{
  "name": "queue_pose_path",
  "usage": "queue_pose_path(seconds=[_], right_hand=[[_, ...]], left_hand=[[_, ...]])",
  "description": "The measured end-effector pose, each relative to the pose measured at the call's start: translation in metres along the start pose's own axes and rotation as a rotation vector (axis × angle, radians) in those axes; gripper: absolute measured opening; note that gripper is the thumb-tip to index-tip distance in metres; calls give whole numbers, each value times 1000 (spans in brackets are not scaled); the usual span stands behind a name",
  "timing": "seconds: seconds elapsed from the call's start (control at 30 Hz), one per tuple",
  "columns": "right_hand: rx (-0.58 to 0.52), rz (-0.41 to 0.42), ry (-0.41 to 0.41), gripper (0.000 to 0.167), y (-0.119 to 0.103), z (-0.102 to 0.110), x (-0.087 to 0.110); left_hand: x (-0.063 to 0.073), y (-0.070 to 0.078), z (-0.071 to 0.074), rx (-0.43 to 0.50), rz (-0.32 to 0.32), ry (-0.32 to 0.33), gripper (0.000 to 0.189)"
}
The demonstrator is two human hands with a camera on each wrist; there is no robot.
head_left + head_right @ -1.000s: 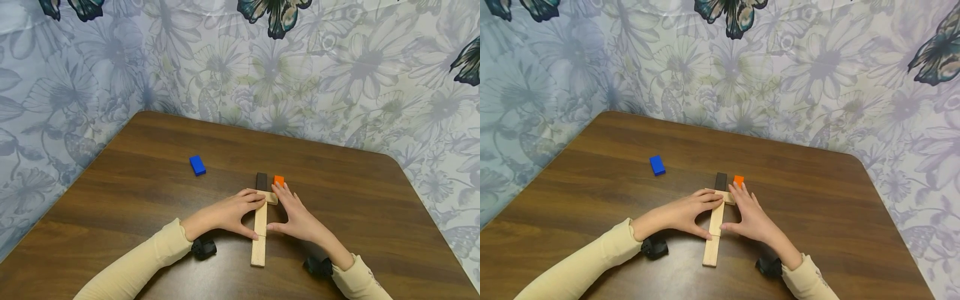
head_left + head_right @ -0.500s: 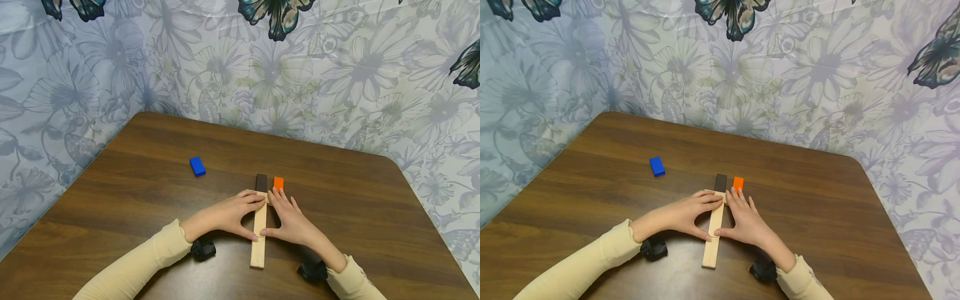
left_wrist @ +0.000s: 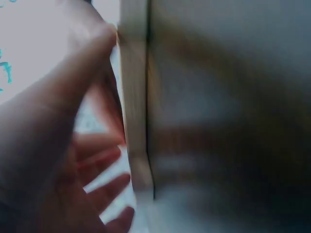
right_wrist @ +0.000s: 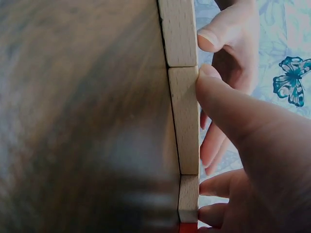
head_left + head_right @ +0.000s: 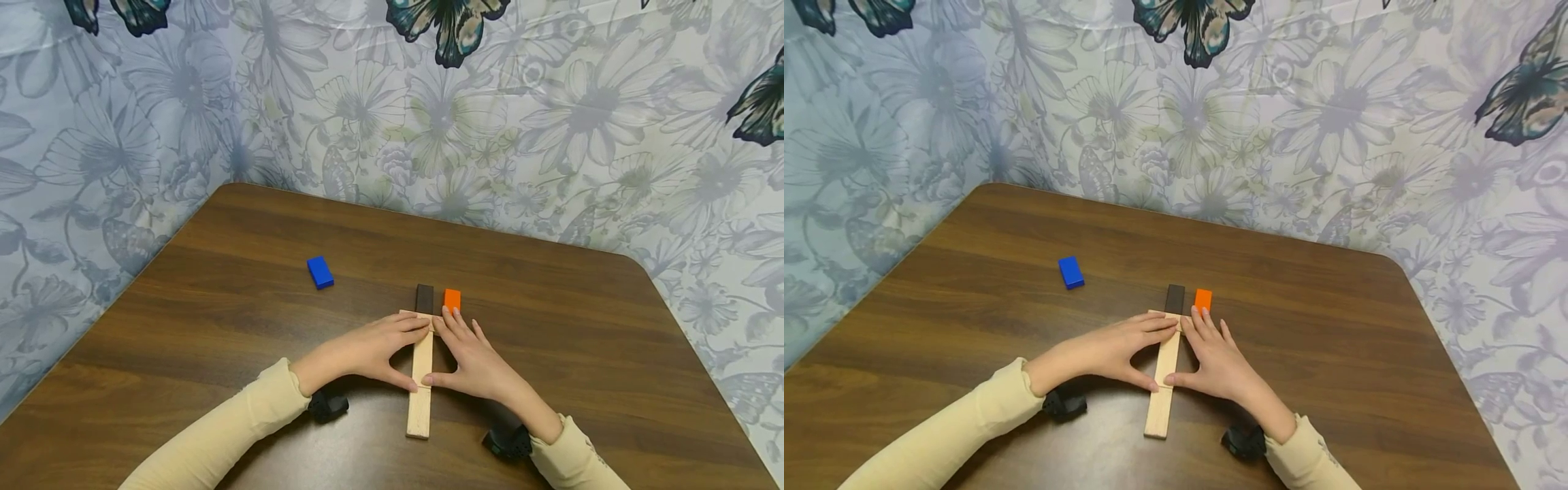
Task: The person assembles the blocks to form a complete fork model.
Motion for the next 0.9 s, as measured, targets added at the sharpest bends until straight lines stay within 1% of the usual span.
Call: queue_pose_path(seconds=[0.07,0.13,0.23,0.3,0.37,0.4,0.5,0.57,0.67,0.9], right_hand=[[12,5,1,99,0,-1,1],[20,7,0,99,0,-1,1],[29,9,-2,100,-1,-2,2],[27,9,-5,100,-2,-2,2],[31,10,-7,100,-2,-1,3],[30,9,-9,100,-2,-1,3],[32,9,-12,100,-2,-1,5],[33,10,-14,101,-2,0,6],[30,10,-16,100,-1,0,7],[34,9,-28,101,-1,0,11]], left_hand=[[2,-6,6,25,16,7,91],[6,-19,18,44,62,42,89],[18,-51,41,46,180,128,86],[31,-76,53,29,288,163,85],[45,-100,60,8,381,172,85],[51,-110,62,2,421,165,85],[69,-134,62,18,513,142,85],[76,-144,60,34,537,144,84],[84,-154,57,54,559,154,83],[92,-167,43,126,583,161,84]])
Point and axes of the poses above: each hand's wrist, its own x-axis away from the middle knuckle, its own z-axis out of the back of the hand, y = z × x, the point moved 7 cm from there along -x, towards the middle knuckle, and after that the axes turned 7 degrees about -x, right-handed, at the moved point
